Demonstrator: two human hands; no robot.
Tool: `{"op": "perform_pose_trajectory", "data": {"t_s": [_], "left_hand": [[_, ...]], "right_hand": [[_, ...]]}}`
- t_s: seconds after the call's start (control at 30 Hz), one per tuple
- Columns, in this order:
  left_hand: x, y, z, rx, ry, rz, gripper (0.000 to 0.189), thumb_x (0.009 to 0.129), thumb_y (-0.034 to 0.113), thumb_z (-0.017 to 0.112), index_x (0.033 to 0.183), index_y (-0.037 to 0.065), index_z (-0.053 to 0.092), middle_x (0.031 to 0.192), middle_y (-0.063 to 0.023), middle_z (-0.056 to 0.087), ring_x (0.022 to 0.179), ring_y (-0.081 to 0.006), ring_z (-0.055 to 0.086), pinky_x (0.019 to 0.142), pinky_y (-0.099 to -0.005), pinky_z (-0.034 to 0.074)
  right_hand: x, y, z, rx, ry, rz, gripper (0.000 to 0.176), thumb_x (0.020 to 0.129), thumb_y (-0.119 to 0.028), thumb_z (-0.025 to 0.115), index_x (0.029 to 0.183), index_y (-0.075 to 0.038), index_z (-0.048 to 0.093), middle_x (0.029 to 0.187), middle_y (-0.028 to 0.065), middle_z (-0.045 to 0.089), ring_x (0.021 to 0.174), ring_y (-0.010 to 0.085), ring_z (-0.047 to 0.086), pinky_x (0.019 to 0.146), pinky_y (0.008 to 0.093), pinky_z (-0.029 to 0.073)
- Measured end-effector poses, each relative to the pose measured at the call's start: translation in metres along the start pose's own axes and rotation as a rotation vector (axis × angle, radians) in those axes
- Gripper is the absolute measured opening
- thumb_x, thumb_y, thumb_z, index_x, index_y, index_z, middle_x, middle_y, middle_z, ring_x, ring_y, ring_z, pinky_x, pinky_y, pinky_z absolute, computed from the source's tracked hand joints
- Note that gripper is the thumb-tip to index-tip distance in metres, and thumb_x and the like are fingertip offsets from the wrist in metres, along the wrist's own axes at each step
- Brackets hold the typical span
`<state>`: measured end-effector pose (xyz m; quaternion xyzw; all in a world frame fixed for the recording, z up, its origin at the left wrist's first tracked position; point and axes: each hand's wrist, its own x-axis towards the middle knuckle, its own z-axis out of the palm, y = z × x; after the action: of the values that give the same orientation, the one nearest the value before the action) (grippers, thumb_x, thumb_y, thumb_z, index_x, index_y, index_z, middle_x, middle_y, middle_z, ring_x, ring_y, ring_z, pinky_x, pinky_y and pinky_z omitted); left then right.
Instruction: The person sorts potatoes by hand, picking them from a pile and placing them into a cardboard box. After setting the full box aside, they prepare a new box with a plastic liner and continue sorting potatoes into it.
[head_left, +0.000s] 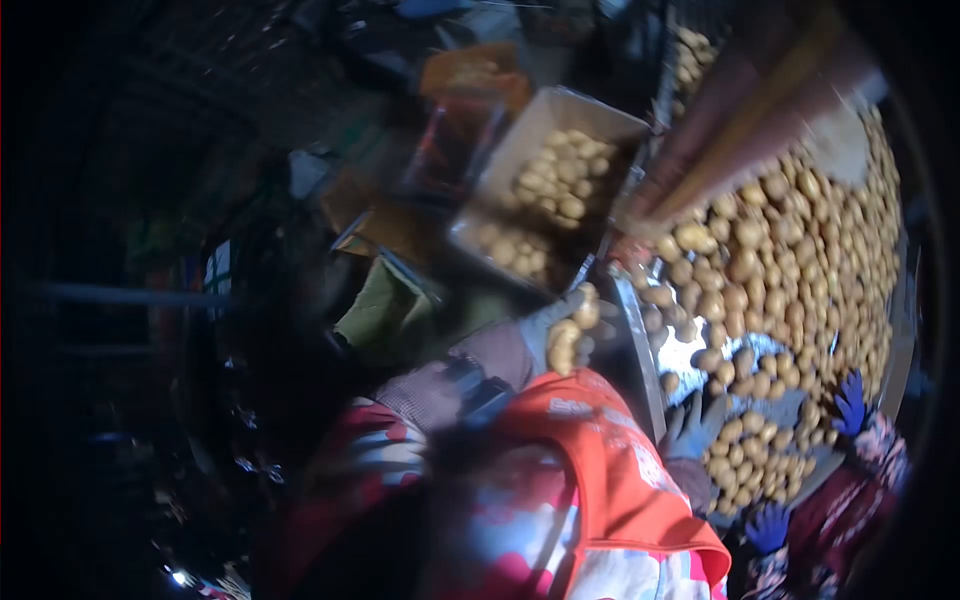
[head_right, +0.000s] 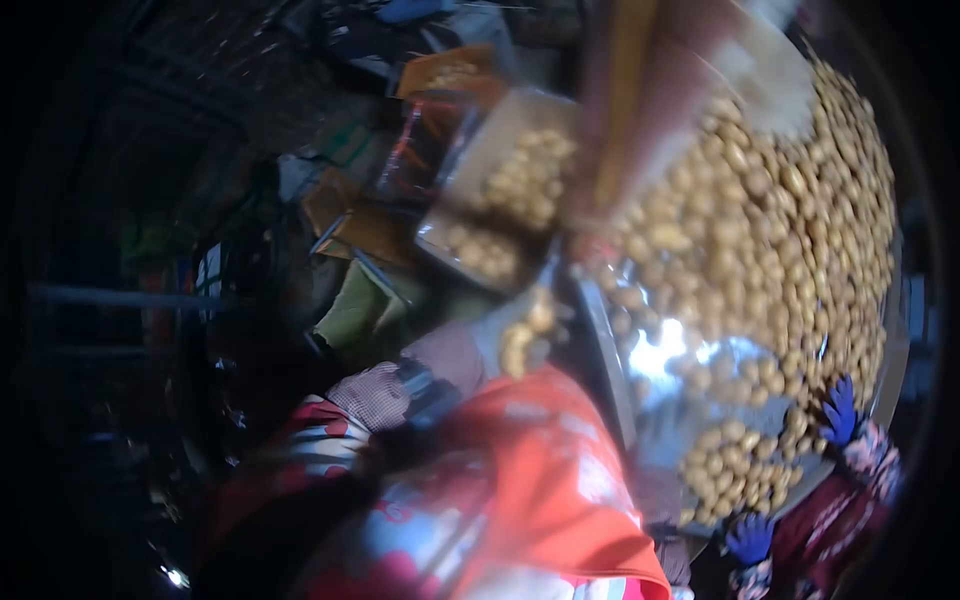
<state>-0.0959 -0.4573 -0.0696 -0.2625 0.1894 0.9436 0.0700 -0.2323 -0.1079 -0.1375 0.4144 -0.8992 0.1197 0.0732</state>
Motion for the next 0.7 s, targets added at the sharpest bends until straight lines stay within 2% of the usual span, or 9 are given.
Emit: {"op": "perform_pose_trajectory", "data": {"t_s": [0.07, 0.1, 0.17, 0.23, 0.3, 0.4, 0.47, 0.6, 0.7], "left_hand": [[-0.028, 0.032, -0.039, -0.151, 0.017, 0.140, 0.054, 0.092, 0.061, 0.065, 0.120, 0.015, 0.062, 0.107, -0.0048, 0.067, 0.079, -0.0129, 0.062, 0.058, -0.0298, 0.052], [-0.018, 0.054, -0.051, -0.227, 0.322, 0.391, 0.050, 0.094, 0.058, 0.065, 0.118, 0.014, 0.063, 0.110, -0.0056, 0.066, 0.083, -0.0127, 0.062, 0.059, -0.0288, 0.054], [-0.025, 0.109, -0.078, -0.285, 0.470, 0.596, 0.049, 0.095, 0.056, 0.062, 0.120, 0.013, 0.062, 0.112, -0.0075, 0.066, 0.088, -0.0144, 0.062, 0.065, -0.0307, 0.052], [-0.029, 0.160, -0.093, -0.159, 0.586, 0.731, 0.048, 0.097, 0.054, 0.059, 0.122, 0.013, 0.061, 0.114, -0.0094, 0.066, 0.093, -0.0161, 0.062, 0.071, -0.0325, 0.051], [-0.030, 0.192, -0.106, 0.219, 0.768, 0.760, 0.048, 0.098, 0.051, 0.056, 0.124, 0.012, 0.061, 0.117, -0.0114, 0.066, 0.097, -0.0177, 0.062, 0.076, -0.0344, 0.050], [-0.015, 0.187, -0.110, 1.475, 0.997, 0.494, 0.047, 0.100, 0.048, 0.051, 0.127, 0.011, 0.059, 0.120, -0.0143, 0.066, 0.104, -0.0202, 0.061, 0.085, -0.0372, 0.047], [-0.014, 0.156, -0.098, 1.994, 0.883, 0.361, 0.047, 0.101, 0.046, 0.048, 0.129, 0.010, 0.058, 0.122, -0.0162, 0.065, 0.109, -0.0219, 0.061, 0.090, -0.0391, 0.046], [-0.052, 0.137, -0.103, 2.288, 0.745, 0.237, 0.047, 0.103, 0.042, 0.042, 0.133, 0.008, 0.056, 0.127, -0.0201, 0.065, 0.118, -0.0252, 0.061, 0.102, -0.0428, 0.043], [-0.102, 0.195, -0.131, 2.333, 0.988, -0.142, 0.048, 0.105, 0.039, 0.037, 0.136, 0.007, 0.055, 0.130, -0.0230, 0.065, 0.125, -0.0277, 0.060, 0.110, -0.0456, 0.041]], "right_hand": [[-0.016, 0.019, 0.037, 0.064, 0.044, 0.081, 0.048, 0.098, -0.024, 0.057, 0.141, -0.003, 0.055, 0.157, 0.0335, 0.031, 0.144, 0.0517, 0.032, 0.121, 0.0561, 0.024], [-0.016, 0.018, 0.038, 0.040, 0.031, 0.099, 0.049, 0.098, -0.023, 0.057, 0.142, -0.003, 0.055, 0.158, 0.0333, 0.030, 0.145, 0.0514, 0.030, 0.121, 0.0557, 0.024], [-0.020, 0.018, 0.038, -0.015, -0.011, 0.151, 0.050, 0.099, -0.023, 0.056, 0.145, -0.004, 0.053, 0.160, 0.0329, 0.027, 0.148, 0.0508, 0.026, 0.122, 0.0549, 0.022], [-0.023, 0.020, 0.034, 0.050, -0.200, 0.360, 0.048, 0.098, -0.021, 0.056, 0.144, -0.004, 0.054, 0.159, 0.0338, 0.028, 0.147, 0.0511, 0.029, 0.121, 0.0550, 0.025], [-0.019, 0.016, 0.032, 0.031, -0.082, 0.197, 0.047, 0.098, -0.019, 0.056, 0.142, -0.002, 0.055, 0.158, 0.0342, 0.030, 0.146, 0.0515, 0.031, 0.120, 0.0546, 0.028], [-0.017, 0.015, 0.029, -0.005, -0.014, 0.115, 0.046, 0.098, -0.018, 0.057, 0.140, -0.001, 0.057, 0.157, 0.0343, 0.031, 0.144, 0.0513, 0.034, 0.119, 0.0538, 0.030], [-0.020, 0.015, 0.031, -0.014, -0.023, 0.138, 0.045, 0.097, -0.017, 0.057, 0.139, -0.001, 0.057, 0.156, 0.0343, 0.032, 0.144, 0.0509, 0.035, 0.119, 0.0532, 0.030], [-0.022, 0.014, 0.031, -0.018, -0.024, 0.171, 0.044, 0.096, -0.016, 0.059, 0.137, 0.000, 0.059, 0.155, 0.0342, 0.034, 0.142, 0.0502, 0.037, 0.118, 0.0520, 0.032], [-0.023, 0.013, 0.031, -0.014, -0.015, 0.181, 0.042, 0.096, -0.015, 0.060, 0.135, 0.001, 0.060, 0.154, 0.0341, 0.036, 0.141, 0.0496, 0.039, 0.118, 0.0511, 0.034]]}}
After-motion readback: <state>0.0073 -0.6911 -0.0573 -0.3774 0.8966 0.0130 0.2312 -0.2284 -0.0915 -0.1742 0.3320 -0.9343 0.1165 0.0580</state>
